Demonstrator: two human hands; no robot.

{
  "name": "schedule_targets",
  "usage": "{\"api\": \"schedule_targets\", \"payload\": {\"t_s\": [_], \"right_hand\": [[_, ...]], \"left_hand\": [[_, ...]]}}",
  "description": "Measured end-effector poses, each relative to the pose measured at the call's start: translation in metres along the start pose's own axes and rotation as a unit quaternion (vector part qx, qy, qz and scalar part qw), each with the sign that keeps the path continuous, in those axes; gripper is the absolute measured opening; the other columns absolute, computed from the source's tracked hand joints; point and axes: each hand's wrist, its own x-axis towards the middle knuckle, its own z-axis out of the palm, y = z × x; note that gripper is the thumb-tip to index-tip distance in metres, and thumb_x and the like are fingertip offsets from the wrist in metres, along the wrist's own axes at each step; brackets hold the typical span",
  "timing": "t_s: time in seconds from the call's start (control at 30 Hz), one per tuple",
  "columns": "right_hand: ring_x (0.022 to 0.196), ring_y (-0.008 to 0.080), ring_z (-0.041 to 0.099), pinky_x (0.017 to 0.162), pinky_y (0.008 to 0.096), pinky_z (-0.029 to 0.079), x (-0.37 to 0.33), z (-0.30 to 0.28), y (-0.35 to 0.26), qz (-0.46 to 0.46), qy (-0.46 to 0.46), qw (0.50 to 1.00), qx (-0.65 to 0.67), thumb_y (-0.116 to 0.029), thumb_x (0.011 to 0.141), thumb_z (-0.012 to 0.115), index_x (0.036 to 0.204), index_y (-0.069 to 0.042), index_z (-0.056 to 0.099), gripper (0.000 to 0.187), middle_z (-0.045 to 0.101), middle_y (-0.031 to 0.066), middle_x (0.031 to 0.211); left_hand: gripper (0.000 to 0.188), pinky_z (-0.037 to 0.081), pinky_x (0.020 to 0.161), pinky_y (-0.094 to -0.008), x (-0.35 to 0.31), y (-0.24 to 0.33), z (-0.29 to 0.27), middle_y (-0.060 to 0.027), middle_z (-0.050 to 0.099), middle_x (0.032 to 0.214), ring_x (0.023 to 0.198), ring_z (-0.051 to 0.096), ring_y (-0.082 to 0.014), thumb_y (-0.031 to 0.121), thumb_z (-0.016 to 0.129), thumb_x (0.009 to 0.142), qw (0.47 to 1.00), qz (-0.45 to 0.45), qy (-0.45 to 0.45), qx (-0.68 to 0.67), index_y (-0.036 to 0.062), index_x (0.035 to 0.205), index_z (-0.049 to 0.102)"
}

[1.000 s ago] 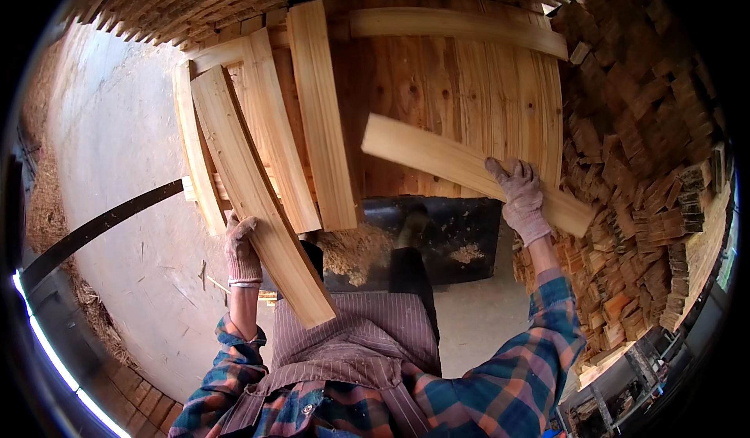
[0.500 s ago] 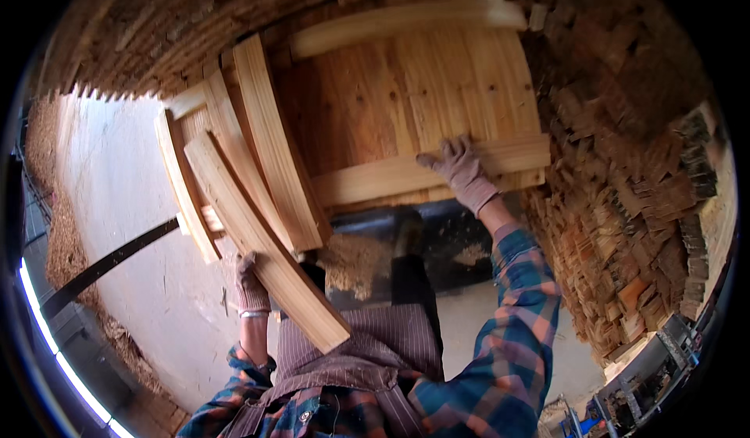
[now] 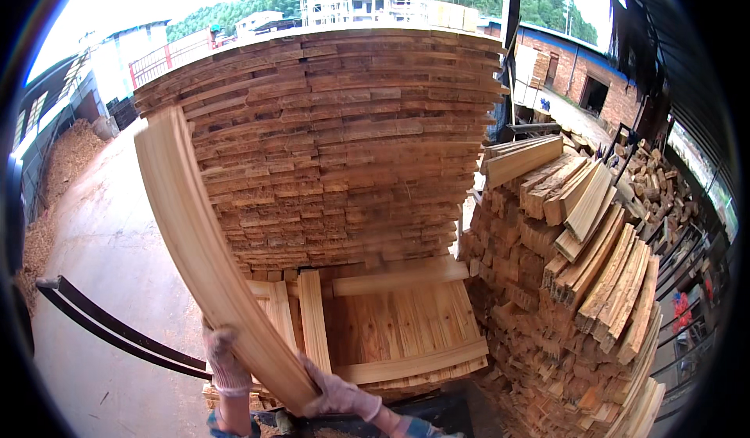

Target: The person repeatedly picks up wooden planks from a pile and places them onto a growing stack. They handle the planks one at a time or in small groups, aligning them as they build the stack higher.

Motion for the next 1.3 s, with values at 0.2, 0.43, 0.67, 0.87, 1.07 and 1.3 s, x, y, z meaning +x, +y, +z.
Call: {"api": "schedule_targets", "payload": {"t_s": [0.2, 0.43, 0.67, 0.87, 1.07, 1.3], "right_hand": [[0.125, 0.0149, 0.044, 0.100, 0.0289, 0.041, 0.096, -0.060, -0.156, -0.135, 0.144, 0.956, 0.216, -0.014, 0.071, 0.081, 0.149, -0.002, 0.019, 0.100, 0.041, 0.0071, 0.142], [0.086, 0.0234, 0.065, 0.066, 0.0353, 0.061, 0.271, -0.198, -0.351, -0.196, 0.367, 0.895, 0.163, -0.017, 0.092, 0.057, 0.111, 0.000, 0.052, 0.025, 0.062, 0.0149, 0.098], [0.065, 0.0177, 0.062, 0.059, 0.0283, 0.055, 0.269, -0.130, -0.196, -0.230, 0.211, 0.942, 0.126, -0.029, 0.094, 0.058, 0.114, 0.002, 0.047, 0.038, 0.065, 0.0089, 0.082], [0.105, 0.0258, 0.062, 0.093, 0.0354, 0.048, 0.166, -0.082, 0.102, 0.212, 0.246, 0.923, -0.205, -0.020, 0.082, 0.062, 0.135, 0.004, 0.045, 0.060, 0.062, 0.0237, 0.115], [0.095, 0.0293, 0.062, 0.098, 0.0387, 0.045, 0.047, -0.047, 0.252, 0.307, 0.174, 0.928, -0.121, -0.017, 0.076, 0.062, 0.108, -0.009, 0.063, 0.033, 0.067, 0.0117, 0.099], [0.096, 0.0275, 0.063, 0.090, 0.0364, 0.049, 0.027, -0.010, 0.284, 0.395, 0.248, 0.878, -0.107, -0.025, 0.077, 0.072, 0.148, -0.009, 0.027, 0.086, 0.066, 0.0186, 0.105]], "left_hand": [[0.078, 0.054, 0.074, -0.0247, 0.070, 0.073, 0.080, -0.0128, 0.053, 0.124, 0.100, 0.059, -0.0175, 0.027, 0.074, 0.080, 0.959, 0.180, -0.192, -0.106, -0.0003, 0.141, 0.035], [0.053, 0.046, 0.057, -0.0209, 0.008, -0.042, -0.100, -0.0047, 0.062, 0.084, 0.066, 0.055, -0.0093, 0.012, 0.067, 0.085, 0.991, -0.125, 0.012, 0.041, -0.0017, 0.132, 0.046], [0.062, 0.040, 0.058, -0.0218, -0.040, -0.117, -0.180, -0.0075, 0.057, 0.086, 0.068, 0.052, -0.0113, 0.008, 0.066, 0.080, 0.953, -0.222, 0.081, 0.190, -0.0065, 0.134, 0.039], [0.094, 0.047, 0.092, -0.0376, -0.024, -0.159, -0.139, -0.0270, 0.054, 0.126, 0.112, 0.057, -0.0346, 0.028, 0.080, 0.070, 0.847, -0.218, 0.006, 0.485, 0.0000, 0.144, 0.029], [0.114, 0.046, 0.089, -0.0459, -0.019, -0.281, -0.112, -0.0205, 0.047, 0.128, 0.111, 0.051, -0.0389, 0.051, 0.082, 0.060, 0.709, -0.187, -0.027, 0.680, 0.0135, 0.148, 0.021], [0.102, 0.049, 0.088, -0.0463, -0.015, -0.306, -0.086, -0.0160, 0.047, 0.129, 0.117, 0.048, -0.0332, 0.061, 0.071, 0.069, 0.585, -0.367, -0.119, 0.714, 0.0259, 0.149, 0.019]]}}
